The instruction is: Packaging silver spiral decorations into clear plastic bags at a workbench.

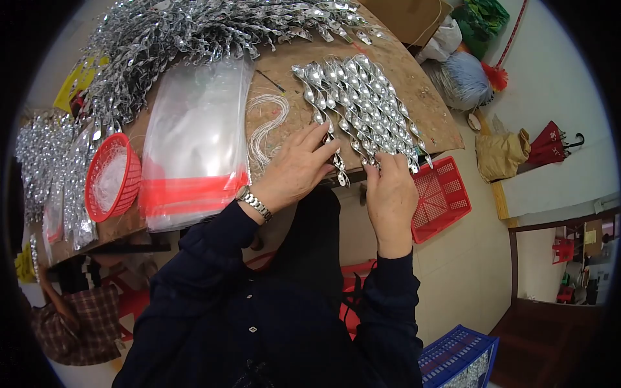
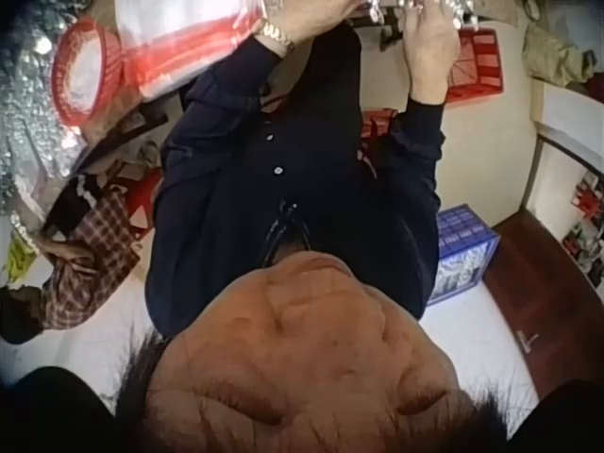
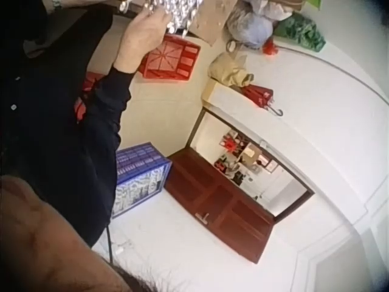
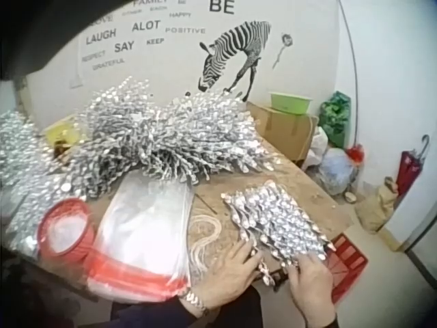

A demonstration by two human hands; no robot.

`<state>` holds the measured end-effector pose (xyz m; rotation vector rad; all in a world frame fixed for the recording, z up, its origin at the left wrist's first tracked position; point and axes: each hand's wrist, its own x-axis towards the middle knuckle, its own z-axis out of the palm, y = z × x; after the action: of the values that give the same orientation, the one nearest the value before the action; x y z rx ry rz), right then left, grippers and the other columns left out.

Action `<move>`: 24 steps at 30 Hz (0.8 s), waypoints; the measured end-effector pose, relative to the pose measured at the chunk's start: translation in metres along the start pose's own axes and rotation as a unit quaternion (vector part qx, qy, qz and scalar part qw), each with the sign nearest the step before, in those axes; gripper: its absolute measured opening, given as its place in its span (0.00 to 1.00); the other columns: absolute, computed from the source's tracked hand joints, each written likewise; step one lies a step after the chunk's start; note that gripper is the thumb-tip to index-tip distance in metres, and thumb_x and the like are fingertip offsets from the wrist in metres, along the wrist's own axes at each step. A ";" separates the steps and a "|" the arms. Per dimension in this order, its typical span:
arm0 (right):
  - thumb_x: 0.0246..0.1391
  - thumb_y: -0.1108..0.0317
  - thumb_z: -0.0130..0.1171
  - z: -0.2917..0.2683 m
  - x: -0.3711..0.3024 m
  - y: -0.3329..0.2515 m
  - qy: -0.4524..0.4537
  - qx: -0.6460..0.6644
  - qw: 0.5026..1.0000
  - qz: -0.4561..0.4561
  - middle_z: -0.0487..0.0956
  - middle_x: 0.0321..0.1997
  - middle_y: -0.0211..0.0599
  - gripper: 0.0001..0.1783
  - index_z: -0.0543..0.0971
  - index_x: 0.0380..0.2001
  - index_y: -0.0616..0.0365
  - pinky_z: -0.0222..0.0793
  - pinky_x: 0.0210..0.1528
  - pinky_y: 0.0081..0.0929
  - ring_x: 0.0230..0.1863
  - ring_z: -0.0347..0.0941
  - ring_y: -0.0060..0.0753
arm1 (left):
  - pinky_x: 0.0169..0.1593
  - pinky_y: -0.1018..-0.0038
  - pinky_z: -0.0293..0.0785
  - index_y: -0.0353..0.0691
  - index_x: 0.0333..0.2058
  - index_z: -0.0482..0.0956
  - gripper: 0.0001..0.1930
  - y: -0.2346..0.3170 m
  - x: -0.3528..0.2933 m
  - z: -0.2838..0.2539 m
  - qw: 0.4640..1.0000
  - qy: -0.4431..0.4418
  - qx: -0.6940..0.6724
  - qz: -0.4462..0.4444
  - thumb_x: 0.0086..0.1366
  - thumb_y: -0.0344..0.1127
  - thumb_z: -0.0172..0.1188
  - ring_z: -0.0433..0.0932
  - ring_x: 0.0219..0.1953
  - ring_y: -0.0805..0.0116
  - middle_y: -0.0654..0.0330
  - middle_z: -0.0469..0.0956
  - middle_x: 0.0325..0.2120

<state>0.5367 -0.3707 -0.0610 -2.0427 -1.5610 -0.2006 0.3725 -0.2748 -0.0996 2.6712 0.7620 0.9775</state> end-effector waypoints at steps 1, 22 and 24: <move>0.52 0.68 0.58 0.001 -0.001 0.000 0.000 0.000 1.000 -0.001 0.75 0.36 0.43 0.10 0.77 0.37 0.59 0.69 0.36 0.36 0.35 0.74 0.48 | 0.61 0.57 0.58 0.42 0.50 0.69 0.20 0.000 0.000 0.000 1.000 0.000 0.000 0.000 0.59 0.36 0.58 0.62 0.59 0.48 0.46 0.65 0.54; 0.54 0.67 0.57 0.006 -0.005 -0.011 0.017 0.012 0.999 -0.032 0.74 0.36 0.42 0.10 0.77 0.38 0.58 0.71 0.33 0.40 0.34 0.74 0.50 | 0.60 0.58 0.62 0.43 0.50 0.70 0.22 -0.003 0.008 0.010 1.000 0.008 -0.013 -0.008 0.56 0.34 0.62 0.63 0.60 0.46 0.47 0.64 0.56; 0.52 0.69 0.58 0.005 -0.005 -0.012 0.013 0.023 1.000 -0.016 0.75 0.36 0.43 0.11 0.77 0.39 0.59 0.69 0.37 0.35 0.36 0.74 0.47 | 0.60 0.58 0.62 0.44 0.50 0.70 0.22 -0.002 0.008 0.009 1.000 0.005 -0.015 -0.008 0.56 0.34 0.62 0.63 0.60 0.46 0.47 0.64 0.56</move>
<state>0.5233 -0.3708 -0.0636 -1.9738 -1.5677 -0.2006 0.3826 -0.2687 -0.1032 2.6338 0.7628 0.9920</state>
